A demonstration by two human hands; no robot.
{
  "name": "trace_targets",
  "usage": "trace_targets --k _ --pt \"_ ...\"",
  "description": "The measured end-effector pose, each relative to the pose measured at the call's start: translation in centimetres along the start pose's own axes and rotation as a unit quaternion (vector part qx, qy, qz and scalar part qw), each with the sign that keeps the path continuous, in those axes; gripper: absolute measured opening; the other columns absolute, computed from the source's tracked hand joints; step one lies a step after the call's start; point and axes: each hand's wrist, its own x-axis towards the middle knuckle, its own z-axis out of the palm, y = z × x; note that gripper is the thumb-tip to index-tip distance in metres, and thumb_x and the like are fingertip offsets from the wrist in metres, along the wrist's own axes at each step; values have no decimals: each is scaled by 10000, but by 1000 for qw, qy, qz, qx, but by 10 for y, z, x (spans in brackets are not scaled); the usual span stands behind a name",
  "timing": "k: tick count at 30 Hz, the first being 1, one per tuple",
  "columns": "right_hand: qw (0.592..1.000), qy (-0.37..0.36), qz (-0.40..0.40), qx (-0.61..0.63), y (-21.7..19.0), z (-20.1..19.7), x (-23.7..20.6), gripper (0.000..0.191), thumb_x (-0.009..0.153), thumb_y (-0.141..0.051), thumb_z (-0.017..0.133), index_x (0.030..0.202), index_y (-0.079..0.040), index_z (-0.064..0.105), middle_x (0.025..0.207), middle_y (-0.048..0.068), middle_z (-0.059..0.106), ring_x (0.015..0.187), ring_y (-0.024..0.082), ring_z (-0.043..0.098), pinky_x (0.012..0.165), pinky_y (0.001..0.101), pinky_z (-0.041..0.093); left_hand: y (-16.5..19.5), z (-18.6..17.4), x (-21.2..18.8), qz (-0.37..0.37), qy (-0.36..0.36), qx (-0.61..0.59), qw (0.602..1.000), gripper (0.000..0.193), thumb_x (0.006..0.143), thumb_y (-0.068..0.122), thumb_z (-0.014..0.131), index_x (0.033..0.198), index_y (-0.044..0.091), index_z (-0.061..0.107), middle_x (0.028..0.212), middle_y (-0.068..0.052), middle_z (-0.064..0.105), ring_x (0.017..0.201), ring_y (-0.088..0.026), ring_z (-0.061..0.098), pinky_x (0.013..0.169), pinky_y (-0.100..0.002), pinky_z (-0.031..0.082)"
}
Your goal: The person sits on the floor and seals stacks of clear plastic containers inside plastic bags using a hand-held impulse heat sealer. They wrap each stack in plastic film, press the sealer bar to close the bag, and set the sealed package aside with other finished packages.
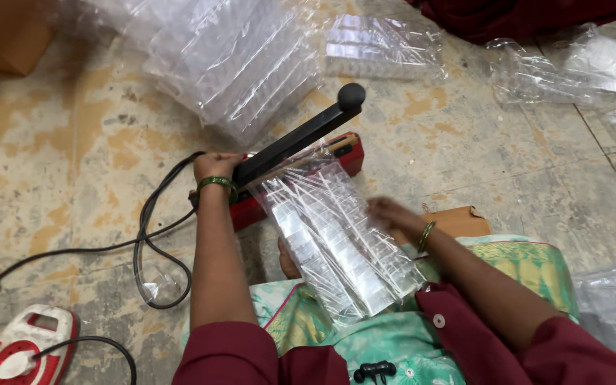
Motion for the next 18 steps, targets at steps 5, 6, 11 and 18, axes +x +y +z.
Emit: trace_targets --k 5,6,11,18 --pt "951 207 -230 21 -126 -31 54 386 981 -398 668 1260 -135 629 1178 14 694 1094 124 656 852 324 510 10 1 -2 -16 -10 26 999 157 707 121 885 810 25 814 750 -92 772 616 -153 701 615 -293 560" --pt "925 204 -321 -15 -156 -28 64 390 1021 -412 674 1244 -97 620 1182 41 716 1084 132 687 877 306 533 14 0 -2 -12 -9 50 999 160 702 125 888 809 28 818 744 -97 770 614 -155 701 615 -294 558" --pt "809 212 -369 -406 -266 12 100 480 947 -503 803 1106 -56 733 1119 141 718 1025 221 659 853 366 521 25 -4 -3 -9 -18 47 999 179 693 117 888 813 12 808 745 -124 765 615 -168 706 613 -310 564" --pt "884 105 -179 -420 -289 33 139 516 984 -536 670 1077 -33 732 996 91 769 897 152 739 825 313 565 16 -2 3 -16 -47 83 995 158 695 160 873 808 65 817 769 -106 783 653 -167 736 651 -314 576"
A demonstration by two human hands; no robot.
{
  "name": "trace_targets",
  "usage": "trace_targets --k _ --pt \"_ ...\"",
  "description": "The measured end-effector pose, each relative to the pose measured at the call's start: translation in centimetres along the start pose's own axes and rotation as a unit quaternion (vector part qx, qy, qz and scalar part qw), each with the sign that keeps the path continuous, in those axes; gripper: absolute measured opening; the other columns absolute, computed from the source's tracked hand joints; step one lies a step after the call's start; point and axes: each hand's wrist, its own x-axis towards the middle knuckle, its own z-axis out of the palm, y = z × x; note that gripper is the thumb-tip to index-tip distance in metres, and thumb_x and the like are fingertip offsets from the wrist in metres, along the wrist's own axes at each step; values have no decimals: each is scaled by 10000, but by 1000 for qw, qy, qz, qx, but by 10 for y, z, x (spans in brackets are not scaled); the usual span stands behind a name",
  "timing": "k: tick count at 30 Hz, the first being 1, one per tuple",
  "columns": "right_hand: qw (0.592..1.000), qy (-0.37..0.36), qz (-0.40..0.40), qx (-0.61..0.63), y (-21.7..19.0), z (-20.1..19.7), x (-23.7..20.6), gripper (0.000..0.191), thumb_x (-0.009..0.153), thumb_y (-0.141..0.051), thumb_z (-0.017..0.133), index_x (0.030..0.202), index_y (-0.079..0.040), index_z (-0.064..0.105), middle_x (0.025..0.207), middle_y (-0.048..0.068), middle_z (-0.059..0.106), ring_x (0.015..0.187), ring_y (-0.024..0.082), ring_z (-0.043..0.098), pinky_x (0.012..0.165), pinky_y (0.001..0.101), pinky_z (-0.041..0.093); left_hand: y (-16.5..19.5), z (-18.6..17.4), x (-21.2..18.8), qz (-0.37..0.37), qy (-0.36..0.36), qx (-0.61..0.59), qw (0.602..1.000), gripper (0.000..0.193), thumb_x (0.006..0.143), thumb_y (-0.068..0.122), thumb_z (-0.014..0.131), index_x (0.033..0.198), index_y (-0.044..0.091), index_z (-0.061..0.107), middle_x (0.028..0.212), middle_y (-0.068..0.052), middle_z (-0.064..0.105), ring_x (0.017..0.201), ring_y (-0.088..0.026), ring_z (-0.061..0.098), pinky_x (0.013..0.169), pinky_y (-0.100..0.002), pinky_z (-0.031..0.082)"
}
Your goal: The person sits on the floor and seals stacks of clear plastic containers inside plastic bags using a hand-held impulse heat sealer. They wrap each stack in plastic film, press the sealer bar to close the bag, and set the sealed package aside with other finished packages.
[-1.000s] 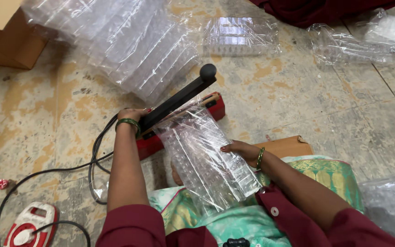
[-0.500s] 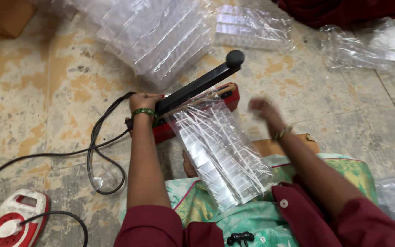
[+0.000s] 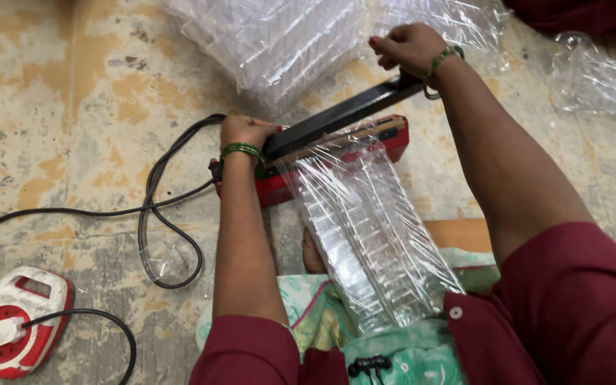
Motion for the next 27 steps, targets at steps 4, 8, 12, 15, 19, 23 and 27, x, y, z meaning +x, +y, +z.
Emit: trace_targets --k 4,8,12,15,19,23,27 --pt "996 -28 52 71 30 15 4 450 1021 -473 579 1133 -59 714 1010 59 760 896 125 716 821 301 556 3 7 -1 -23 13 106 994 186 678 244 893 818 139 831 803 -60 786 709 -183 751 707 -334 563" --pt "991 -6 75 114 57 34 0 430 1041 -439 564 1150 -46 700 1009 58 737 895 130 687 802 306 550 7 9 -8 -55 17 150 987 164 695 298 882 815 197 834 821 -35 787 754 -191 756 730 -350 565" --pt "989 17 128 71 73 49 -4 399 1032 -417 554 1153 -59 681 977 47 715 840 138 653 734 325 539 7 10 -12 -60 15 181 982 155 697 335 876 793 219 838 825 -31 789 777 -209 755 739 -370 567" --pt "989 34 132 55 81 58 -5 402 1020 -434 555 1132 -70 686 945 48 732 829 150 674 754 320 540 7 10 -13 -68 21 204 976 174 682 351 890 797 232 837 834 -36 781 794 -227 750 751 -386 564" --pt "992 41 120 -18 86 67 -3 448 995 -485 544 1081 -80 715 901 65 748 829 208 705 784 368 532 5 10 -12 -60 22 223 973 210 677 351 903 800 198 829 846 -57 778 807 -250 751 757 -405 572" --pt "990 62 121 -46 86 72 -2 515 954 -562 565 1038 -82 733 877 88 756 854 255 724 816 402 537 2 9 -11 -66 26 224 972 170 700 345 878 813 224 837 880 -57 784 842 -259 750 786 -410 570" --pt "989 76 106 -72 85 75 -1 567 925 -616 574 1007 -83 749 860 109 759 881 287 721 844 422 535 -2 10 -10 -70 35 225 971 208 700 369 883 833 216 836 913 -56 785 880 -263 743 814 -416 562"
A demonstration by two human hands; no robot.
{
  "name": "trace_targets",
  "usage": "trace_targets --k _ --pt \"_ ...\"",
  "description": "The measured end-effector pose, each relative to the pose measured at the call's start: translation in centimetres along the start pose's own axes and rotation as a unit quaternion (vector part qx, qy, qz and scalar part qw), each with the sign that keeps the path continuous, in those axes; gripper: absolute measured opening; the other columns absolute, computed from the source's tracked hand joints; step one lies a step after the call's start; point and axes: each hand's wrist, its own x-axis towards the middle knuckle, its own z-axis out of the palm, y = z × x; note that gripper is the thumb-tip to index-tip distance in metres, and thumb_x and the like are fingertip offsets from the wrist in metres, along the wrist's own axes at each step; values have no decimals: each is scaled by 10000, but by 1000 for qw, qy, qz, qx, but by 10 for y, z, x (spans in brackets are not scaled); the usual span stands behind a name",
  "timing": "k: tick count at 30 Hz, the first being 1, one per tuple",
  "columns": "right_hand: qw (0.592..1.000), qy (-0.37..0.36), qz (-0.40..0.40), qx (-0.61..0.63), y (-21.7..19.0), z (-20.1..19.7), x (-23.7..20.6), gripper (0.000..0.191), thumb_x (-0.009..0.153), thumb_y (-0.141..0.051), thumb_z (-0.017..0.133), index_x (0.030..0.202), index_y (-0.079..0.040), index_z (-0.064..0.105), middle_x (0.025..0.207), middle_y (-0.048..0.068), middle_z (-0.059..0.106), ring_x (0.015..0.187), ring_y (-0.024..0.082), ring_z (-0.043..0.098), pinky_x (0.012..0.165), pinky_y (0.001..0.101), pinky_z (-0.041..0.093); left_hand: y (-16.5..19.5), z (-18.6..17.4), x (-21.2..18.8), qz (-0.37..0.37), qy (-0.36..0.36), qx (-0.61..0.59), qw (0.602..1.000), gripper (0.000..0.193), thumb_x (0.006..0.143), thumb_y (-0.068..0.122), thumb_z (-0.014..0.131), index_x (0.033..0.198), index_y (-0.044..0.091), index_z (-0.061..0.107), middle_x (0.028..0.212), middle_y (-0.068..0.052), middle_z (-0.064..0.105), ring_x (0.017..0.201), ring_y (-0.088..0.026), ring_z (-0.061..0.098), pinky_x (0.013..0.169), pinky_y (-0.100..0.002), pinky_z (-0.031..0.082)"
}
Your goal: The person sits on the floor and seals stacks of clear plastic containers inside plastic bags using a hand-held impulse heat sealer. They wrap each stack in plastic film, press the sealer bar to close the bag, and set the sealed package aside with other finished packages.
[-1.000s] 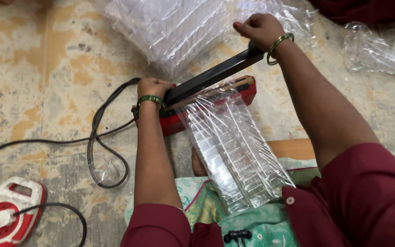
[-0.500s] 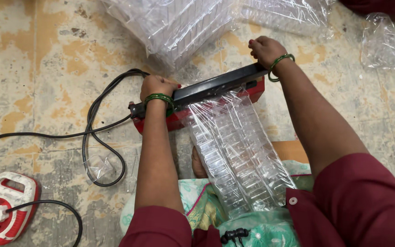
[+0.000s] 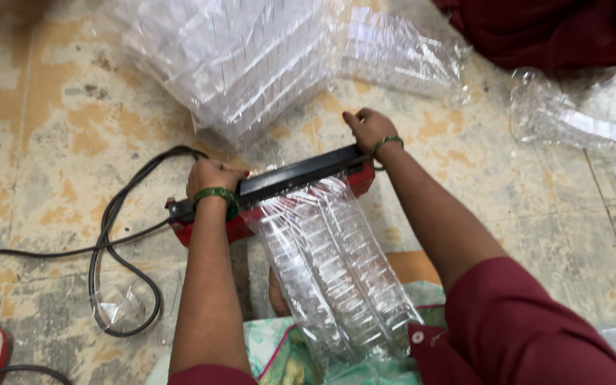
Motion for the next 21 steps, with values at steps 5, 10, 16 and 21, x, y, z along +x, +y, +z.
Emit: trace_targets --k 5,10,16,21 --pt "1000 0 20 14 -1 4 1 600 906 -644 560 1020 -84 742 859 116 772 893 295 731 851 426 539 -2 4 1 -2 1 2 1000 256 712 401 889 867 205 835 902 -60 784 867 -261 745 800 -409 555" --pt "999 29 18 -20 -2 9 2 635 897 -690 562 1021 -97 750 956 151 752 957 334 702 866 444 529 -4 6 2 -7 -7 0 1000 249 731 419 879 851 205 837 862 -44 789 826 -237 750 761 -389 545" --pt "998 38 43 -30 -8 8 -3 635 884 -709 545 997 -118 748 951 130 755 957 322 708 854 448 536 -3 5 -1 -2 3 -3 1000 231 744 416 871 843 210 835 847 -39 784 808 -234 745 738 -393 542" --pt "998 45 45 -27 -14 4 -9 627 887 -706 547 962 -120 754 935 121 753 942 322 706 842 449 536 0 1 -5 -2 -2 -1 1000 208 755 406 863 833 215 839 846 -37 787 803 -232 745 733 -393 543"
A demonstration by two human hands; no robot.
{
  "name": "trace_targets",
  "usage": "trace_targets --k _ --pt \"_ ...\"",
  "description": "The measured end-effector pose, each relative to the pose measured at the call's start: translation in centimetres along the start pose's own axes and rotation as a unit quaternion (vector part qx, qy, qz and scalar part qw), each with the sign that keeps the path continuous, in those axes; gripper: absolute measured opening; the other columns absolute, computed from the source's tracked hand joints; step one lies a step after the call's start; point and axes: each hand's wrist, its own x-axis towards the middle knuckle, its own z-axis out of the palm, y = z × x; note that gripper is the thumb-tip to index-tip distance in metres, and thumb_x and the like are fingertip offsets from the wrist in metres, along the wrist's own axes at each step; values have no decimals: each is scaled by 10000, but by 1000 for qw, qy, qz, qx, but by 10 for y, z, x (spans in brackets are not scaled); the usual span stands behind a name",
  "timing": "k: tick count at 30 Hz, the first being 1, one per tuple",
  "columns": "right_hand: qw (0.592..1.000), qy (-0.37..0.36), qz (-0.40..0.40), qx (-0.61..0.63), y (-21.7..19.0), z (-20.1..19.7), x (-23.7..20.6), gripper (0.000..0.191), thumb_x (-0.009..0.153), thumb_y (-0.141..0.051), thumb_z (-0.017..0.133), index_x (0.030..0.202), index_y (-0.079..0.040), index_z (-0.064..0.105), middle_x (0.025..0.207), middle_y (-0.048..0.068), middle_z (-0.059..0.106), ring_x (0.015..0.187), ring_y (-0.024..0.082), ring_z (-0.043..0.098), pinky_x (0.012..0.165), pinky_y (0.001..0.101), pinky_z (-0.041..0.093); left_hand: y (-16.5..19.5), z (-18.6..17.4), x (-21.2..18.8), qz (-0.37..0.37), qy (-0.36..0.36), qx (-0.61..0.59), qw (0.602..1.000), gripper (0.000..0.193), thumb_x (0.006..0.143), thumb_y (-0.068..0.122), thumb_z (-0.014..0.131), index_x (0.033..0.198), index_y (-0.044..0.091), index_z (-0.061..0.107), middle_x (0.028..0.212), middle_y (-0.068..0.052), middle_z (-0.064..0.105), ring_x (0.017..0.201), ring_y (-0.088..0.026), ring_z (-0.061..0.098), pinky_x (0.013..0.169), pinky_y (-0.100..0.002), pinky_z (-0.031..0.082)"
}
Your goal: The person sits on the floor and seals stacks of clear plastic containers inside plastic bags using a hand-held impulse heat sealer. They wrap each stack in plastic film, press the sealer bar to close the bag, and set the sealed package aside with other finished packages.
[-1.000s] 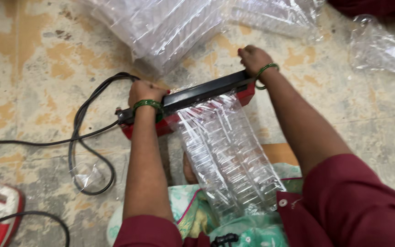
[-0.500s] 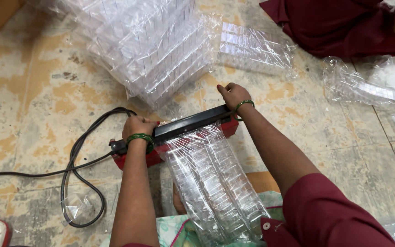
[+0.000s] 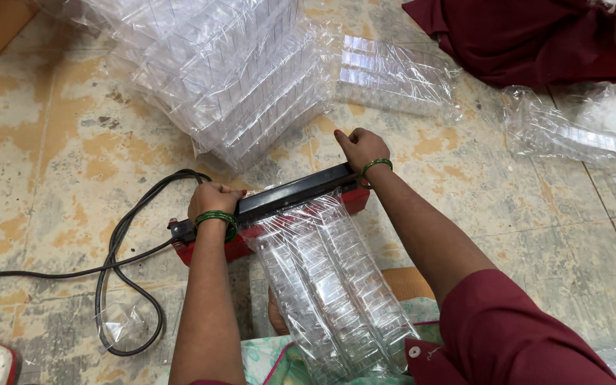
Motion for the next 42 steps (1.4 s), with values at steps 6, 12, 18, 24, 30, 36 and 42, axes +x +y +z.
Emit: trace_targets --k 6,12,18,24,30,36,42 --pt "1000 16 -2 5 -3 -1 -5 620 902 -699 546 935 -114 748 910 126 749 921 328 704 833 451 535 1 -2 -1 -2 -1 4 1000 219 749 408 873 837 211 838 850 -40 784 811 -235 742 742 -389 539" --pt "999 36 0 -3 -10 -7 -11 622 903 -706 550 922 -119 753 911 129 748 925 331 706 834 454 535 -4 3 6 7 5 5 1000 231 741 420 873 845 217 839 853 -44 784 816 -242 745 752 -390 540" --pt "999 42 8 -4 -17 -13 -21 663 864 -748 556 965 -119 741 927 121 756 940 327 714 852 453 539 -8 12 13 28 35 10 999 260 721 439 882 861 225 833 872 -50 782 836 -263 745 751 -402 552" --pt "946 111 -83 294 35 -12 -44 962 918 -690 689 1563 -102 287 1364 239 546 1261 347 581 989 443 506 -7 13 14 52 71 -6 996 254 742 454 861 873 238 833 909 -69 778 847 -289 738 750 -422 558" --pt "916 -275 141 257 131 15 -182 977 831 -390 788 1594 -224 200 1362 160 595 1243 264 583 950 417 518 -17 11 14 188 147 -230 943 195 821 284 847 908 118 793 849 -58 770 769 -197 728 722 -333 555" --pt "778 -373 166 477 145 6 -257 680 783 -280 820 1359 0 591 1272 139 684 1179 264 619 1010 443 502 -26 -20 3 286 146 -437 840 256 856 73 830 1071 25 700 947 8 728 832 -73 662 773 -239 552" --pt "873 -217 77 429 169 -74 -272 641 809 -314 788 1355 -12 640 1248 97 725 1175 204 618 980 339 476 -46 -45 -91 281 115 -436 847 187 931 87 812 1080 32 714 954 7 698 833 -55 602 773 -221 513"
